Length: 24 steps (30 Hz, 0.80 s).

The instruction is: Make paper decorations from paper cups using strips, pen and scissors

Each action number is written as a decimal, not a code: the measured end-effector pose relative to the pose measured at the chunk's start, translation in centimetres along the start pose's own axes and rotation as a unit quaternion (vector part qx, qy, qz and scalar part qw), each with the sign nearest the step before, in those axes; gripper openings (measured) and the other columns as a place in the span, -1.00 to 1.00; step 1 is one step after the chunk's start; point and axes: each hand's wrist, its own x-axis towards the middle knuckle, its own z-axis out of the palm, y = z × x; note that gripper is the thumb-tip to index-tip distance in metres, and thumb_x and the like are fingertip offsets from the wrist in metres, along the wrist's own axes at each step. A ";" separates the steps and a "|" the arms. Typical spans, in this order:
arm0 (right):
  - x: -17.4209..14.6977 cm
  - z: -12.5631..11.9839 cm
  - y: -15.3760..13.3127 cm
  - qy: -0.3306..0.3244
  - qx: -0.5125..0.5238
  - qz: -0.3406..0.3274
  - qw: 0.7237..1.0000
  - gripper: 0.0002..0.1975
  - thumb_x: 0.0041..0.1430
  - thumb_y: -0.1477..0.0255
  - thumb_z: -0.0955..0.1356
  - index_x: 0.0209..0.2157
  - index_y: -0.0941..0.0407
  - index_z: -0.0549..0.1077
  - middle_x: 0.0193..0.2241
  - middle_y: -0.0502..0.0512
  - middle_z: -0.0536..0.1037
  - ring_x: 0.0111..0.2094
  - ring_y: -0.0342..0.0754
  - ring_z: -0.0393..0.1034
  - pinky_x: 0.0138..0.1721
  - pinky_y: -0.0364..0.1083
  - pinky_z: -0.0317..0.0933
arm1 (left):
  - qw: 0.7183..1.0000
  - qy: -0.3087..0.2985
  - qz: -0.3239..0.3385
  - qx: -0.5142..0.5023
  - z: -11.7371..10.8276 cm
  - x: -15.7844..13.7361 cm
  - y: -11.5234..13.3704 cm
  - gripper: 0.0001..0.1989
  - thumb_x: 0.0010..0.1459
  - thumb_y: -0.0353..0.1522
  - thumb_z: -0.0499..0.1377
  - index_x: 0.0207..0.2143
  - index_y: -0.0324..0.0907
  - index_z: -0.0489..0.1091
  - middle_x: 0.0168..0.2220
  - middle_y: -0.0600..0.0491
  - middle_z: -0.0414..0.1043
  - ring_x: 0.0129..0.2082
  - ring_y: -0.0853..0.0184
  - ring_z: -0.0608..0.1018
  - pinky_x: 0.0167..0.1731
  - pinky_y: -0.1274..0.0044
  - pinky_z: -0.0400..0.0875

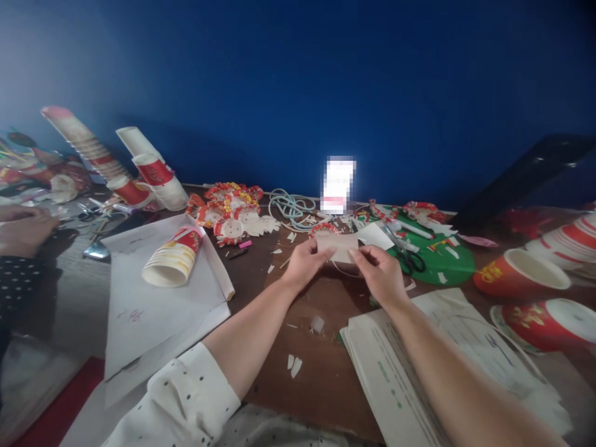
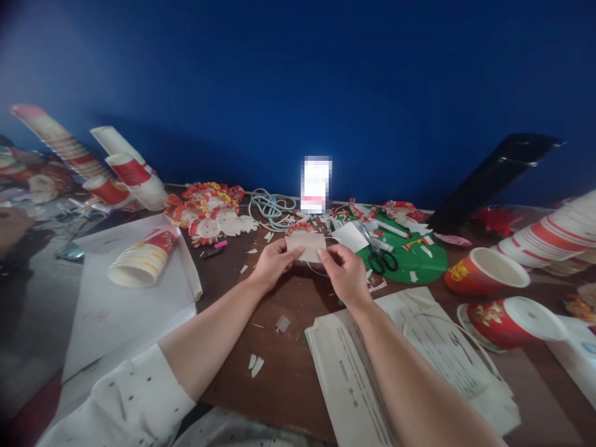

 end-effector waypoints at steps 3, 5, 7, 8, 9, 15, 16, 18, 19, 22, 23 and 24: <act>-0.5 0.4 -0.2 -0.065 -0.010 -0.003 0.998 -0.64 0.04 0.06 0.42 -0.49 0.10 0.48 -0.69 -0.04 0.38 -0.60 -0.10 0.23 -0.54 -0.13 0.13 | 0.995 0.017 -0.011 -0.099 -0.1 0.3 -0.1 -0.60 -0.10 -0.09 0.40 -0.43 -0.21 0.41 -0.67 0.25 0.16 -0.69 0.57 0.15 -0.65 0.63 0.03; -0.9 0.6 -0.2 -0.089 -0.021 -0.009 0.996 -0.64 0.06 0.07 0.42 -0.50 0.09 0.50 -0.69 -0.03 0.39 -0.59 -0.08 0.28 -0.54 -0.13 0.13 | 0.992 0.023 -0.014 -0.124 0.0 0.3 -0.1 -0.58 -0.12 -0.08 0.40 -0.43 -0.21 0.38 -0.67 0.26 0.14 -0.70 0.59 0.12 -0.67 0.63 -0.05; -1.0 0.8 -0.1 -0.090 -0.029 -0.018 0.995 -0.63 0.09 0.07 0.40 -0.50 0.10 0.51 -0.69 -0.02 0.40 -0.57 -0.07 0.31 -0.54 -0.13 0.14 | 0.992 0.006 -0.013 -0.127 0.2 0.1 0.1 -0.55 -0.12 -0.06 0.40 -0.40 -0.21 0.38 -0.65 0.25 0.17 -0.69 0.59 0.14 -0.67 0.63 -0.06; -1.1 0.9 0.0 -0.086 -0.031 -0.020 0.996 -0.62 0.10 0.06 0.39 -0.50 0.10 0.51 -0.68 -0.02 0.41 -0.57 -0.07 0.32 -0.53 -0.13 0.15 | 0.992 -0.010 -0.012 -0.124 0.3 -0.1 0.2 -0.53 -0.12 -0.05 0.39 -0.36 -0.22 0.39 -0.64 0.25 0.19 -0.68 0.58 0.16 -0.67 0.63 -0.04; -1.0 0.9 0.0 -0.078 -0.033 -0.021 0.996 -0.61 0.10 0.05 0.39 -0.50 0.10 0.50 -0.68 -0.02 0.41 -0.57 -0.07 0.31 -0.53 -0.13 0.15 | 0.993 -0.026 -0.012 -0.119 0.4 -0.3 0.3 -0.52 -0.12 -0.04 0.39 -0.33 -0.22 0.39 -0.63 0.24 0.21 -0.68 0.58 0.18 -0.67 0.63 -0.02; 0.3 -0.3 0.7 -0.049 -0.116 -0.067 0.990 -0.56 0.21 0.03 0.30 -0.43 0.11 0.53 -0.55 0.04 0.54 -0.46 -0.04 0.41 -0.36 -0.11 0.25 | 0.997 -0.027 -0.011 -0.072 0.5 -0.2 -0.5 -0.60 -0.03 -0.08 0.32 -0.34 -0.21 0.36 -0.65 0.24 0.22 -0.69 0.54 0.20 -0.65 0.62 0.01; 0.7 -0.8 0.8 -0.046 -0.150 -0.069 0.985 -0.58 0.22 0.05 0.29 -0.37 0.11 0.56 -0.46 0.07 0.59 -0.39 -0.01 0.46 -0.31 -0.10 0.27 | 0.998 -0.017 -0.002 -0.056 0.4 -0.1 -0.7 -0.62 -0.02 -0.09 0.31 -0.36 -0.20 0.34 -0.65 0.24 0.22 -0.69 0.53 0.21 -0.64 0.62 0.02; 1.7 -2.1 1.0 -0.009 -0.235 -0.044 0.971 -0.64 0.23 0.12 0.28 -0.24 0.08 0.57 -0.33 0.12 0.63 -0.28 0.05 0.50 -0.23 -0.05 0.29 | 1.000 0.000 0.019 -0.013 0.3 0.2 -1.1 -0.66 0.01 -0.11 0.29 -0.41 -0.19 0.33 -0.65 0.23 0.22 -0.67 0.51 0.23 -0.61 0.61 0.07; 2.1 -2.7 1.1 0.019 -0.295 -0.016 0.955 -0.67 0.23 0.17 0.28 -0.19 0.07 0.57 -0.28 0.14 0.63 -0.24 0.09 0.51 -0.21 -0.02 0.30 | 1.000 0.005 0.028 0.013 0.3 0.2 -1.1 -0.67 0.03 -0.12 0.28 -0.43 -0.18 0.33 -0.64 0.22 0.23 -0.65 0.50 0.24 -0.58 0.60 0.11; 3.3 -4.2 1.0 0.036 -0.438 0.059 0.896 -0.63 0.22 0.23 0.29 0.00 0.05 0.50 -0.08 0.25 0.58 -0.12 0.19 0.50 -0.19 0.07 0.32 | 0.995 0.011 0.045 0.088 0.4 0.1 -1.1 -0.75 0.05 -0.20 0.28 -0.46 -0.19 0.36 -0.60 0.19 0.28 -0.58 0.45 0.30 -0.50 0.58 0.17; 3.6 -4.4 0.9 0.029 -0.475 0.076 0.876 -0.58 0.21 0.22 0.31 0.04 0.08 0.47 -0.05 0.31 0.56 -0.11 0.22 0.50 -0.20 0.09 0.32 | 0.992 0.011 0.052 0.113 0.5 0.1 -1.0 -0.78 0.06 -0.24 0.27 -0.47 -0.19 0.37 -0.59 0.17 0.30 -0.55 0.43 0.32 -0.47 0.57 0.19; 3.8 -4.5 0.8 0.023 -0.503 0.088 0.860 -0.54 0.20 0.20 0.31 0.08 0.12 0.44 -0.04 0.38 0.54 -0.11 0.25 0.50 -0.20 0.11 0.33 | 0.989 0.010 0.059 0.135 0.5 0.0 -1.0 -0.81 0.07 -0.27 0.26 -0.47 -0.19 0.39 -0.57 0.16 0.33 -0.52 0.41 0.35 -0.45 0.56 0.21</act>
